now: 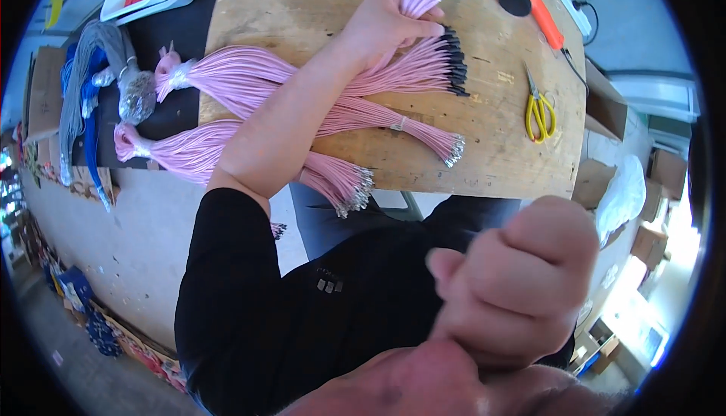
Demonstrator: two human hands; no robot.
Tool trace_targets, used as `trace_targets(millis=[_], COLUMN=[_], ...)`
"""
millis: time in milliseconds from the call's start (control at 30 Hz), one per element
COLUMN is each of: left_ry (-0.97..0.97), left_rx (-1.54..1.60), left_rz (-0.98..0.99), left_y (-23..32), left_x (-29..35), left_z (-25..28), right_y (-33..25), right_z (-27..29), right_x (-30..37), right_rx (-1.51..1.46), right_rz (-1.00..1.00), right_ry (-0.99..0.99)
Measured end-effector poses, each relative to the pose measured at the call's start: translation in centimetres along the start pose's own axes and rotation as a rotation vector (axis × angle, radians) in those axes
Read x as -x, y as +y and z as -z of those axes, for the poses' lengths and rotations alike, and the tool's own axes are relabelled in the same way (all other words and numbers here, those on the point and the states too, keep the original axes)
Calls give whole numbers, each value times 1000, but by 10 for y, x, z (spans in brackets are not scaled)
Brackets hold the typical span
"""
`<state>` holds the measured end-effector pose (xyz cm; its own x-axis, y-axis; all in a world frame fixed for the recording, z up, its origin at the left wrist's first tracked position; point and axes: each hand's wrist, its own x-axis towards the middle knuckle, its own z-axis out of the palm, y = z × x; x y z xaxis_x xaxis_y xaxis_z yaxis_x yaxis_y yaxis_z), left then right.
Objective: Manually attaching small black protective caps to the ends of pink wire bundles at a factory assembly bench.
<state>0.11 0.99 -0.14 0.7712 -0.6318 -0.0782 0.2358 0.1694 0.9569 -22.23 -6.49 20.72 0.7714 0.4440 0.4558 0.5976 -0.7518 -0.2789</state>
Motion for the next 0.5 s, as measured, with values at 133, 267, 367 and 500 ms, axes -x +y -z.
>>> trace_targets(millis=[133,267,367,500], left_ry=[-29,-95,-131,-204], left_rx=[78,135,141,67], left_rz=[34,20,-3,13], left_y=[3,3,-2,-2], left_x=[-3,-5,-5,-3], left_z=[-10,-11,-6,-8], right_y=[49,195,243,246], right_z=[-11,-69,-118,-141], right_x=[18,16,10,-27], right_rx=[49,-565,-769,-1018], right_rz=[11,-658,-484,-192], right_ry=[218,357,299,337])
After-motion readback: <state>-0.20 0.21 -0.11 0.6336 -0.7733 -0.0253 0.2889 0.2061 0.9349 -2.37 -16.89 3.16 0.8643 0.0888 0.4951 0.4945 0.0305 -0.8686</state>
